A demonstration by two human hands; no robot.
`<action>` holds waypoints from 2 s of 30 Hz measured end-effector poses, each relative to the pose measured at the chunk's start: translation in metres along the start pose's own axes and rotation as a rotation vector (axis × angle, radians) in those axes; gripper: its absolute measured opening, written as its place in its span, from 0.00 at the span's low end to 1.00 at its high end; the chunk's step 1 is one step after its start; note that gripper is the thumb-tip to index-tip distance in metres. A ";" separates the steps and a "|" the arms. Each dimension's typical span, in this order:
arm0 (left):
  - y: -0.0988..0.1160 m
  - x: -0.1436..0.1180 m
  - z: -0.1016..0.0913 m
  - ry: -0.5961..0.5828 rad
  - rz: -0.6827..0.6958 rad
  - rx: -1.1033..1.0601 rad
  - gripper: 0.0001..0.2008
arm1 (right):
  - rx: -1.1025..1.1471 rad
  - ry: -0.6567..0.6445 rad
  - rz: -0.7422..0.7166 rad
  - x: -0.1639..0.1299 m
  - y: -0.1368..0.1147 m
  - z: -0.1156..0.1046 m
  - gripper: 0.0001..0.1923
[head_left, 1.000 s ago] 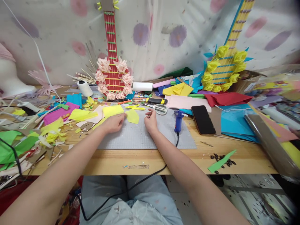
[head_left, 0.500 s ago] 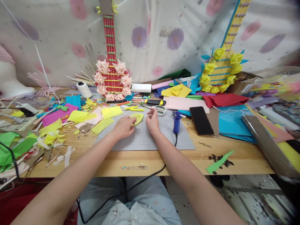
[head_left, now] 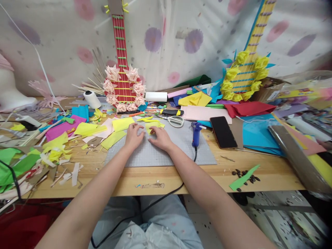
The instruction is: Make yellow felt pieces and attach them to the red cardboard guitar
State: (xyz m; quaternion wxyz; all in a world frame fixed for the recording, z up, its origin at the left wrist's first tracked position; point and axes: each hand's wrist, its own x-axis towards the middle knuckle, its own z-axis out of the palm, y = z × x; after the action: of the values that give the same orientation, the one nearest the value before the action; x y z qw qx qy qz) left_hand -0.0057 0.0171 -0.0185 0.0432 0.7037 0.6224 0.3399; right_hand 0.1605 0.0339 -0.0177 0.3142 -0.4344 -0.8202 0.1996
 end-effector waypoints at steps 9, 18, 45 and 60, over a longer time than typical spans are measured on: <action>0.004 0.038 0.023 -0.225 -0.233 -0.329 0.11 | -0.015 0.048 0.033 0.000 0.000 0.004 0.20; 0.029 0.027 0.010 -0.072 -0.652 -0.890 0.12 | -0.160 0.138 -0.081 0.000 -0.001 -0.001 0.22; 0.015 -0.016 0.004 -0.050 -0.051 0.137 0.09 | -0.057 -0.007 0.163 0.005 0.005 0.009 0.04; 0.029 -0.008 0.009 -0.052 -0.278 0.185 0.11 | -0.261 0.025 0.306 0.007 -0.011 0.012 0.08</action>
State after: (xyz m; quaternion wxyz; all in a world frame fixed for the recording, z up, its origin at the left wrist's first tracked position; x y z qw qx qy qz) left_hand 0.0234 0.0069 -0.0145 0.0406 0.6204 0.7410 0.2537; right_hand 0.1423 0.0332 -0.0175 0.2310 -0.5936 -0.7596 0.1316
